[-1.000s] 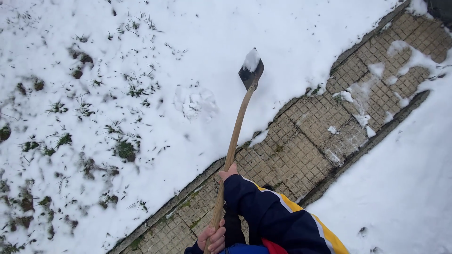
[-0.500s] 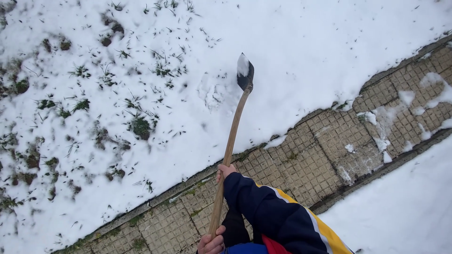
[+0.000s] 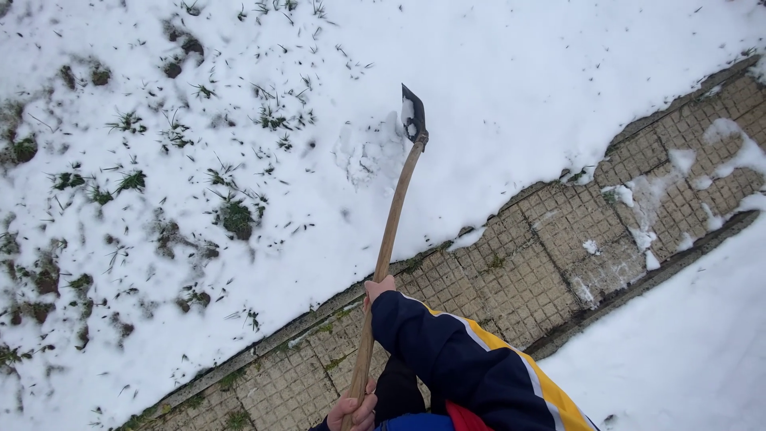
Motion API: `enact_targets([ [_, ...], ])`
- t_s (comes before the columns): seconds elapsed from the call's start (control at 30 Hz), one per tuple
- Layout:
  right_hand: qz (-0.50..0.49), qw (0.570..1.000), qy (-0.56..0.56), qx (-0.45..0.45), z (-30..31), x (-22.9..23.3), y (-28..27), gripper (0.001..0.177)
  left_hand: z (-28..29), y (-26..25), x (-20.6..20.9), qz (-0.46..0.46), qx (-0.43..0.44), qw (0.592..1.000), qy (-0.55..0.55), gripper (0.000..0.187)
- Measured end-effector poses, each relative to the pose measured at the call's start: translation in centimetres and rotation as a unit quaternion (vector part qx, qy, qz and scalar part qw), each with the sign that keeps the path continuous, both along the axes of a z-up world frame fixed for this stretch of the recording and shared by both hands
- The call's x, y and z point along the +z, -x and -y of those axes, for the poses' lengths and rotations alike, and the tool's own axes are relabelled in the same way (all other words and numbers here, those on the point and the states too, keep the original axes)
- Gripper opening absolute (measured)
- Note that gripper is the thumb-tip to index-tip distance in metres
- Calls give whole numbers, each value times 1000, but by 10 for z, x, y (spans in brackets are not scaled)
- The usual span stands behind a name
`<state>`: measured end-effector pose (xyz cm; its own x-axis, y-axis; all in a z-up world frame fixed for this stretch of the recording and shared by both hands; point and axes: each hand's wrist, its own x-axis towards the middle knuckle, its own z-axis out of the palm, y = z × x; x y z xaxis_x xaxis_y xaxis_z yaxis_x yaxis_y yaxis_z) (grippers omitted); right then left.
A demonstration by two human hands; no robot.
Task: Clearing snow from a tiled walkway using a shovel
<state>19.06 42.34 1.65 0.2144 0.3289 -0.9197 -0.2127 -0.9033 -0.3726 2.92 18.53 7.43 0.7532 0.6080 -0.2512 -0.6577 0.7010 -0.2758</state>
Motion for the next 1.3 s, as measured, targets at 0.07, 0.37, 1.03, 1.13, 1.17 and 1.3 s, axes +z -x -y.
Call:
enact_targets([
  [0.07, 12, 1000, -14, -1, -7, 6, -6, 26, -4, -3, -4, 18, -1, 1000, -2, 29],
  [0.37, 20, 999, 41, 21, 1, -32, -8, 32, 5, -10, -15, 117, 43, 991, 44, 22],
  [1.03, 47, 998, 48, 13, 12, -49, -41, 35, -9, -22, -2, 153, -17, 986, 65, 19],
  [1.13, 48, 994, 86, -40, 18, -64, -49, 37, -6, -18, -21, 127, -57, 988, 60, 19],
  [1.17, 47, 994, 86, -44, 25, -74, -48, 37, -4, -16, -25, 127, -62, 988, 60, 19],
  [1.3, 30, 992, 66, -103, 39, -68, -58, 34, 2, -10, -39, 56, -106, 991, 66, 20],
])
